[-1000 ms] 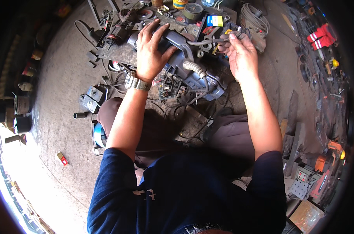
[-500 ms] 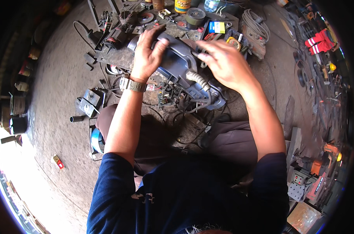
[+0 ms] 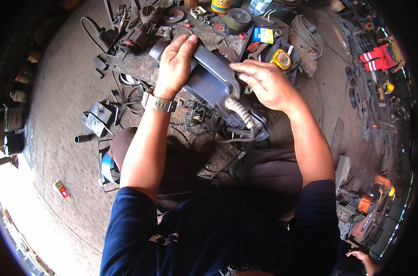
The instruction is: The person sits on the floor and uses a small metal tool to scrape or clean the interior of a gray plastic housing. They then connect a cable to the device and continue adjusting internal components.
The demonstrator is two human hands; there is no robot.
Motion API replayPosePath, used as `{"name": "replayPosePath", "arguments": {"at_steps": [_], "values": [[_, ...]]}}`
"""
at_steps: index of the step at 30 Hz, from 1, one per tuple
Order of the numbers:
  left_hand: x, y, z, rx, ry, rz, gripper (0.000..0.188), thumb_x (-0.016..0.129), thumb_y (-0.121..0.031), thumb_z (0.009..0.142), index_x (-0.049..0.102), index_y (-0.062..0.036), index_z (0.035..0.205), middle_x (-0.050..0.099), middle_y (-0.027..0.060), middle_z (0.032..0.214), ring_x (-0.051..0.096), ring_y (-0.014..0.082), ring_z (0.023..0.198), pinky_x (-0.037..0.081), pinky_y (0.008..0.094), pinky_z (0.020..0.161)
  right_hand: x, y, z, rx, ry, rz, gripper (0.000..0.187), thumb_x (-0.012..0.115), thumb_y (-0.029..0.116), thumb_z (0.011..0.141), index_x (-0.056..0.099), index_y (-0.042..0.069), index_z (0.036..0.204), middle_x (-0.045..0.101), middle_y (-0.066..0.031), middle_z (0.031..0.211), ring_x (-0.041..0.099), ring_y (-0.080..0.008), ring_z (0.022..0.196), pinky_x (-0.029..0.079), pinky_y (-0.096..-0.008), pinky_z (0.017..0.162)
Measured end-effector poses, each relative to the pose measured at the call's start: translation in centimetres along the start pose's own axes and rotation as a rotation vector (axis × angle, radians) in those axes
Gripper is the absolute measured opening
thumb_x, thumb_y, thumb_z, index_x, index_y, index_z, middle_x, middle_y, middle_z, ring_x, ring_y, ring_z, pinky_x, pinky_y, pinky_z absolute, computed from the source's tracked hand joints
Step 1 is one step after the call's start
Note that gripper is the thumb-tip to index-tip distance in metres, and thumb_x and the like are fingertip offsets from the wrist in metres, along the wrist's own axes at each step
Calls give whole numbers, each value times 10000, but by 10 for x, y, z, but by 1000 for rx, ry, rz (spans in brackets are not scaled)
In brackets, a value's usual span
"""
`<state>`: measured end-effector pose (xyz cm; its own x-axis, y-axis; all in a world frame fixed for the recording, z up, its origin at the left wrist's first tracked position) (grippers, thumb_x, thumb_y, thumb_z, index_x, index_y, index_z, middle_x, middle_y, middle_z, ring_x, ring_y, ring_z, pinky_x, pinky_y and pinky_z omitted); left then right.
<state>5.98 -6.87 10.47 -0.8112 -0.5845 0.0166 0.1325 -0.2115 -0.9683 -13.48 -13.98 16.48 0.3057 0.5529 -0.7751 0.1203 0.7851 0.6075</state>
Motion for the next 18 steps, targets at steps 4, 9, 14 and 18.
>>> {"name": "replayPosePath", "arguments": {"at_steps": [4,9,14,18], "values": [[-2,-6,0,101,-40,66,359,591,-312,1090,660,22,978,618,98,773,551,167,751,469,353,724,6,-8,-2,-14,-63,103,274,658,88,1030,727,-11,1275,770,-203,1173,765,-327,1055,594,-391,927],[7,19,-2,-32,41,-279,213,585,-223,1125,692,-50,1060,583,-76,869,483,31,803,396,208,720,9,-8,-5,-21,-93,93,280,675,129,1044,731,-15,1277,775,-189,1156,772,-263,1033,587,-327,898],[6,3,-1,-50,-32,-100,298,565,-278,1124,686,-6,1123,635,-42,944,529,61,883,448,242,790,7,1,-11,-114,-290,-6,244,653,75,1048,739,0,1264,785,-186,1169,778,-297,1072,599,-364,928],[9,1,0,-21,16,-124,295,564,-285,1124,681,-18,1079,608,-56,893,506,50,812,430,235,720,13,-12,-14,-23,-240,61,304,592,93,1099,692,-34,1357,757,-127,1304,693,-178,1210,507,-307,1065]]}}
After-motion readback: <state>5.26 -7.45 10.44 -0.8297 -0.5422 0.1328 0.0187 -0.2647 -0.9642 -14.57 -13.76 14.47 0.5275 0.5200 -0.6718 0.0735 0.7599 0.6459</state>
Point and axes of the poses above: each hand's wrist, its own z-axis towards the middle knuckle, its own x-axis out of the palm, y = z × x, the point moved 10 cm from there along z, towards the middle knuckle
